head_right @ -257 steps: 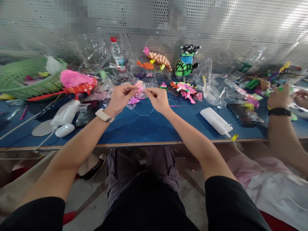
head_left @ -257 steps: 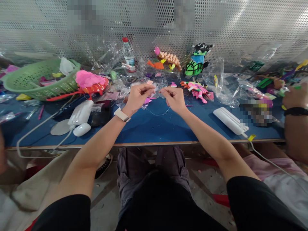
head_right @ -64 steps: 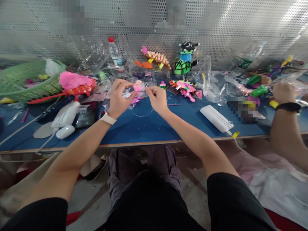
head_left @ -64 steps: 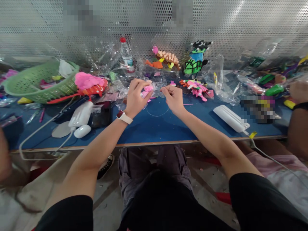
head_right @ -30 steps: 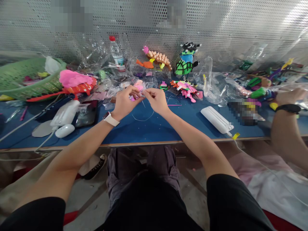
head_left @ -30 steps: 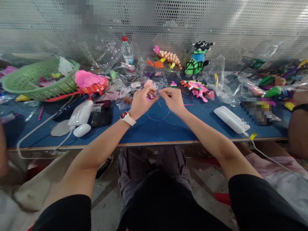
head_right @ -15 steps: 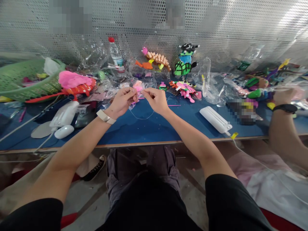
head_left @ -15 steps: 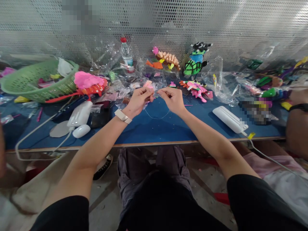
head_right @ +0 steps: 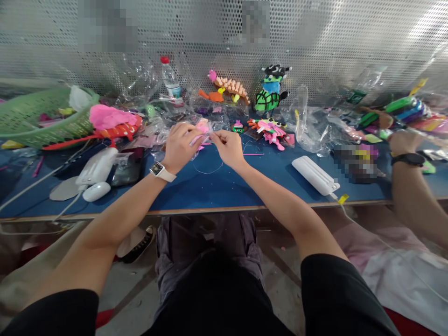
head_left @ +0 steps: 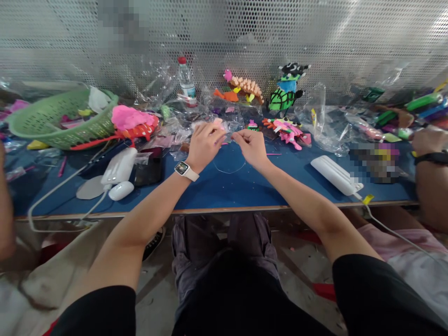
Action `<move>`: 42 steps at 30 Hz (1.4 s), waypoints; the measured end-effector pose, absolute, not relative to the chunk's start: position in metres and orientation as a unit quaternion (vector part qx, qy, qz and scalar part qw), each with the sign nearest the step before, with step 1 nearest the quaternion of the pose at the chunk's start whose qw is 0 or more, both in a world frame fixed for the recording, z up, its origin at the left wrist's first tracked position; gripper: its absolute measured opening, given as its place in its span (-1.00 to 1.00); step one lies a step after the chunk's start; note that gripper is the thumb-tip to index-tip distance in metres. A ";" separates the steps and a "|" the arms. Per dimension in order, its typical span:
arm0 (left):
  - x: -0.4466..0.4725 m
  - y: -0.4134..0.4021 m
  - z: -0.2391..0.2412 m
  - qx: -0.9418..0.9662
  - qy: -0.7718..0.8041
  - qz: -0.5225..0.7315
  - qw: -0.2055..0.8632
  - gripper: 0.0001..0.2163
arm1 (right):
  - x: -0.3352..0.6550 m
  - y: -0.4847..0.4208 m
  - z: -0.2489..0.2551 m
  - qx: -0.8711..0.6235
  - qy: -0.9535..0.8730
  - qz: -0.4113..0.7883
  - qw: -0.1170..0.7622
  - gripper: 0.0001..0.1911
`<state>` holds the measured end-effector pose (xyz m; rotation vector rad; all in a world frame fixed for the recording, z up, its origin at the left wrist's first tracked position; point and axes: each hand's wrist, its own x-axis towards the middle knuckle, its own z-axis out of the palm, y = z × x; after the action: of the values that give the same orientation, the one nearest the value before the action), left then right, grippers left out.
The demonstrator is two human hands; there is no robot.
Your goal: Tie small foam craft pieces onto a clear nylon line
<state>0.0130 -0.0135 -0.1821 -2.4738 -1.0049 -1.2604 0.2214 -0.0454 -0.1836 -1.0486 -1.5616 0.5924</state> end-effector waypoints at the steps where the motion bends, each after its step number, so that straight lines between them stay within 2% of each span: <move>1: 0.013 -0.014 -0.181 -0.836 -0.338 -0.423 0.091 -0.81 | 0.221 -0.045 -0.184 -0.441 -0.663 0.247 0.553 -0.55; 6: 0.015 -0.014 -0.179 -0.827 -0.345 -0.445 -0.009 -0.87 | 0.223 -0.046 -0.182 -0.432 -0.683 0.213 0.549 -0.52; 8: 0.016 -0.012 -0.178 -0.816 -0.341 -0.455 -0.101 -0.86 | 0.224 -0.047 -0.179 -0.434 -0.690 0.195 0.545 -0.52; 12: 0.016 -0.008 -0.177 -0.775 -0.295 -0.445 -0.337 -0.72 | 0.227 -0.049 -0.172 -0.429 -0.698 0.192 0.540 -0.49; 15: 0.017 -0.009 -0.178 -0.760 -0.264 -0.421 -0.418 -0.72 | 0.229 -0.047 -0.171 -0.426 -0.697 0.201 0.540 -0.46; 18: 0.019 -0.014 -0.179 -0.784 -0.264 -0.426 -0.366 -0.71 | 0.229 -0.044 -0.174 -0.419 -0.691 0.211 0.550 -0.46; 23: 0.022 -0.023 -0.180 -0.820 -0.331 -0.447 -0.135 -0.75 | 0.225 -0.042 -0.180 -0.425 -0.694 0.211 0.542 -0.53; 27: 0.022 -0.025 -0.179 -0.819 -0.347 -0.451 -0.075 -0.75 | 0.226 -0.041 -0.181 -0.432 -0.692 0.198 0.544 -0.61; 31: 0.024 -0.027 -0.177 -0.805 -0.344 -0.473 -0.101 -0.63 | 0.230 -0.039 -0.179 -0.428 -0.700 0.190 0.540 -0.63; 38: 0.025 -0.026 -0.170 -0.786 -0.337 -0.492 -0.161 -0.54 | 0.231 -0.041 -0.177 -0.425 -0.710 0.167 0.536 -0.64; 40: 0.023 -0.022 -0.170 -0.776 -0.333 -0.495 -0.205 -0.48 | 0.230 -0.043 -0.176 -0.420 -0.716 0.163 0.534 -0.64; 42: 0.023 -0.016 -0.173 -0.754 -0.324 -0.489 -0.295 -0.42 | 0.229 -0.046 -0.175 -0.417 -0.720 0.158 0.531 -0.64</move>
<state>0.0229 -0.0164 -0.1728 -2.9528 -1.2677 -1.9133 0.2290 -0.0459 -0.1747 -0.9949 -1.7191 0.3765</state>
